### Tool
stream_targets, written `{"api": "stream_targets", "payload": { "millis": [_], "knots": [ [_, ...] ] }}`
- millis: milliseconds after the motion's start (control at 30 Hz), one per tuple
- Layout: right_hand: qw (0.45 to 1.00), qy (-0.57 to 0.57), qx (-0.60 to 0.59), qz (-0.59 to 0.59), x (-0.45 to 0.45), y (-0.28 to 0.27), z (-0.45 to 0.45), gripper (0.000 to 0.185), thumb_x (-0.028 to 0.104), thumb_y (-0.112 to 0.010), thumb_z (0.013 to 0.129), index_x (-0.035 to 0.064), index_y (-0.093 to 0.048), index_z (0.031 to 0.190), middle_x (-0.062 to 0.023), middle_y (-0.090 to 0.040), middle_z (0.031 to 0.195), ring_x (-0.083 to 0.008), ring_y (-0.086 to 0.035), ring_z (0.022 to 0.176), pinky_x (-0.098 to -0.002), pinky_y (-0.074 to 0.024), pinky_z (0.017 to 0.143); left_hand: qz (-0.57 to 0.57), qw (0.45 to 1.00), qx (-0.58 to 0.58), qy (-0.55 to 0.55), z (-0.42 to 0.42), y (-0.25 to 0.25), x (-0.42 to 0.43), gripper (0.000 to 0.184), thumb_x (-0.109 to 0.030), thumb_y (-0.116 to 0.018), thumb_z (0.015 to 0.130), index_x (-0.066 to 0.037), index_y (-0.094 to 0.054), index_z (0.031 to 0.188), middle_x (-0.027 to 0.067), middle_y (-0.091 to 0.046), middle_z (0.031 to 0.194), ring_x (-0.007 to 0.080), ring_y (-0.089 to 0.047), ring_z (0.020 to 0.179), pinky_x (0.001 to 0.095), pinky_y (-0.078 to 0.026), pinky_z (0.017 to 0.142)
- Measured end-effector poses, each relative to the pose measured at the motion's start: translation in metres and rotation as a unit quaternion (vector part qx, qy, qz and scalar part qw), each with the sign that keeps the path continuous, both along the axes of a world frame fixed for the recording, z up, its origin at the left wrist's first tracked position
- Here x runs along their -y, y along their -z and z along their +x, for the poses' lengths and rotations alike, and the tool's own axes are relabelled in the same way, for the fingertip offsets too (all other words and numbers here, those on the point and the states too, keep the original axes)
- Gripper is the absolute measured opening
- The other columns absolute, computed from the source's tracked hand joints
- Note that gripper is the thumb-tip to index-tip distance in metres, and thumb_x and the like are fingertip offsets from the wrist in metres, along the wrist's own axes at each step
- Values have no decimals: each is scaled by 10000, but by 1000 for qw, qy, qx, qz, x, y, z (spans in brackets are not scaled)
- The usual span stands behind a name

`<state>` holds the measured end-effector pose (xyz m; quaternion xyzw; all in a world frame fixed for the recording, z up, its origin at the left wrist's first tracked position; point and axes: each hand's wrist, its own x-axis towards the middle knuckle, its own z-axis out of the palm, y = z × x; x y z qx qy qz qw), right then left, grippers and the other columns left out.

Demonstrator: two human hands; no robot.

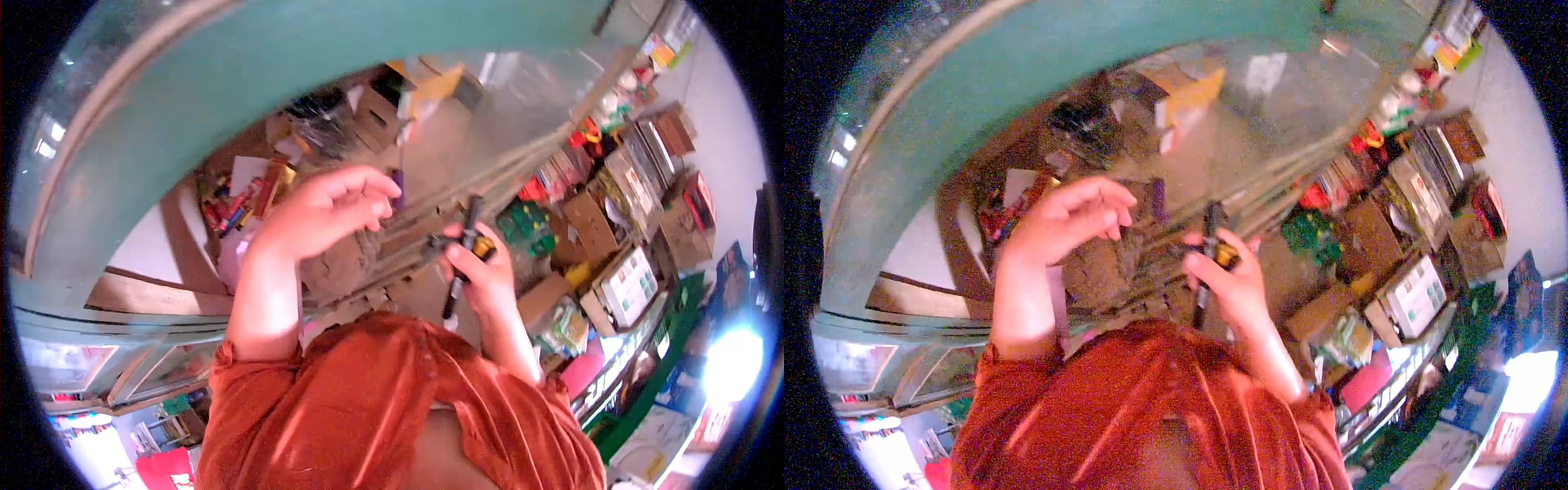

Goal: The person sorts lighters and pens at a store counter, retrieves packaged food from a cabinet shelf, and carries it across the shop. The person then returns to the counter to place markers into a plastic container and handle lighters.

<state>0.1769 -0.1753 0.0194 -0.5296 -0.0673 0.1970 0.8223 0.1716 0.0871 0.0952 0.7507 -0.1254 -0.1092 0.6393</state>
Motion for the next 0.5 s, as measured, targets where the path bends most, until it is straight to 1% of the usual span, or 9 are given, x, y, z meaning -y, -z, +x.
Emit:
{"api": "stream_targets", "payload": {
  "millis": [67, 133, 167, 267, 300, 333, 400, 433, 500],
  "knots": [
    [998, -46, 37, -6, -14, -3, 4, 283, 110, -709, 858, 13, -614, 1107, -16, -623, 762, -97, -575, 650, -239, -459, 603, -30, 999, 19, 6, -22, 25, 23, 393, -160, -629, 936, -57, -529, 1302, 25, -624, 1026, 109, -598, 870, 265, -500, 782],
    [996, -69, 64, 3, -26, -3, 5, 250, 122, -700, 874, 28, -615, 1089, -7, -619, 773, -91, -568, 660, -239, -460, 608, -24, 998, -8, 56, -38, 24, 33, 486, -143, -633, 934, -63, -454, 1379, 33, -603, 1131, 110, -598, 904, 263, -500, 807],
    [995, -78, 55, 8, -31, -4, 3, 228, 129, -685, 891, 29, -614, 1084, -2, -623, 792, -86, -561, 667, -237, -461, 615, -15, 1000, 2, 20, -44, 28, 37, 498, -139, -622, 941, -56, -433, 1394, 50, -595, 1176, 109, -598, 906, 264, -511, 791],
    [994, -99, 41, 28, -44, -6, 3, 222, 139, -680, 899, 36, -615, 1084, -1, -623, 792, -84, -555, 663, -236, -459, 613, -46, 998, -4, -41, -48, 38, 34, 486, -147, -610, 952, -49, -430, 1393, 59, -597, 1189, 106, -601, 895, 265, -522, 763],
    [991, -115, 55, 32, -49, -2, 4, 210, 148, -667, 911, 41, -614, 1084, -1, -622, 789, -84, -556, 665, -237, -457, 604, -53, 996, 28, -72, -51, 36, 36, 389, -158, -594, 968, -46, -480, 1323, 23, -624, 942, 79, -596, 785, 239, -504, 683],
    [990, -125, 55, 33, -52, -2, 5, 210, 148, -667, 911, 41, -614, 1084, -1, -622, 789, -84, -556, 665, -237, -457, 604, -52, 995, 29, -83, -53, 33, 36, 389, -158, -594, 968, -46, -480, 1323, 23, -624, 942, 79, -596, 785, 239, -504, 683],
    [978, -178, 91, -54, -57, -3, 6, 234, 172, -679, 903, 44, -614, 1089, 2, -628, 791, -65, -559, 682, -226, -462, 615, -81, 989, -49, -111, -57, 28, 34, 372, -204, -587, 976, -39, -497, 1297, 11, -618, 914, 76, -588, 749, 236, -509, 678],
    [977, -185, 89, -51, -59, -3, 4, 234, 172, -679, 903, 44, -614, 1089, 2, -628, 791, -65, -559, 682, -226, -462, 615, -41, 986, -65, -151, -56, 36, 31, 331, -231, -589, 976, -49, -551, 1250, -1, -623, 894, 63, -563, 697, 222, -486, 620],
    [915, -128, 334, -187, -66, -5, 3, 336, 230, -686, 886, 30, -585, 1137, -98, -655, 1026, -190, -643, 826, -319, -503, 721, -49, 982, -69, -169, -53, 45, 27, 321, -240, -595, 970, -56, -568, 1232, -12, -620, 864, 58, -545, 649, 215, -463, 576]
  ]
}}
